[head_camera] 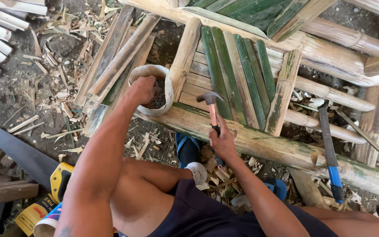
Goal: The person is assembling a bamboo structure by placing bamboo slats into a frame. They use a hammer to secure the slats and a saw to trim excess material. The person repeatedly retrieves nails from a container to fasten the pieces.
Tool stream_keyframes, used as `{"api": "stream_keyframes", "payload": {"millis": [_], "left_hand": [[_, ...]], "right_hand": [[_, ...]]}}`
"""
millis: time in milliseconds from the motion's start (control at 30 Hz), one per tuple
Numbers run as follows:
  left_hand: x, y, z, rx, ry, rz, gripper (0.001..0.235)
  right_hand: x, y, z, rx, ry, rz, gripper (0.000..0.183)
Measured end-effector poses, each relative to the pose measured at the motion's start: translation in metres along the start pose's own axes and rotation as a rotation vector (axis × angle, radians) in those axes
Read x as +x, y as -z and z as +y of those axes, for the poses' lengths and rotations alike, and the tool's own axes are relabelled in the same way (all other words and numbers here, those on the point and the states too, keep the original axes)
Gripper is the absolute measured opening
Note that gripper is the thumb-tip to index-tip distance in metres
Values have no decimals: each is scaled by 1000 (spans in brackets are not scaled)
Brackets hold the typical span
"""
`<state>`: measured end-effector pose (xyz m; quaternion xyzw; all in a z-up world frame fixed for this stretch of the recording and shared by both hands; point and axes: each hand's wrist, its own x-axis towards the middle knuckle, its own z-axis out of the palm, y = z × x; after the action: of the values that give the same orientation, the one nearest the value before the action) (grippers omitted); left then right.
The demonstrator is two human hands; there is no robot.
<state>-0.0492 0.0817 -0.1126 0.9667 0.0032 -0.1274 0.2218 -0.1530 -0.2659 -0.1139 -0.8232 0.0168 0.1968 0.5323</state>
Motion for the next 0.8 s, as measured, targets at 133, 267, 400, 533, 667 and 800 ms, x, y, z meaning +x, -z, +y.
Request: {"api": "stream_keyframes", "payload": {"millis": [133,267,400,533,667,800], "left_hand": [[-9,44,32,-12,88,114,18],[13,45,95,-240,-84,354,15],[59,-4,160,-285,-350,213,20],[117,-74,200,-421,-171,33,9],[190,-129,229,-541,-402,257,14],[257,-162,258,-601,-313,428,21]], "right_hand": [[4,16,18,34,16,29,62],[14,35,34,42,16,69,62],[32,68,43,20,-33,105,64],[77,128,50,-163,132,194,67],[146,196,45,-354,383,308,68],[201,227,42,-455,252,283,72]]}}
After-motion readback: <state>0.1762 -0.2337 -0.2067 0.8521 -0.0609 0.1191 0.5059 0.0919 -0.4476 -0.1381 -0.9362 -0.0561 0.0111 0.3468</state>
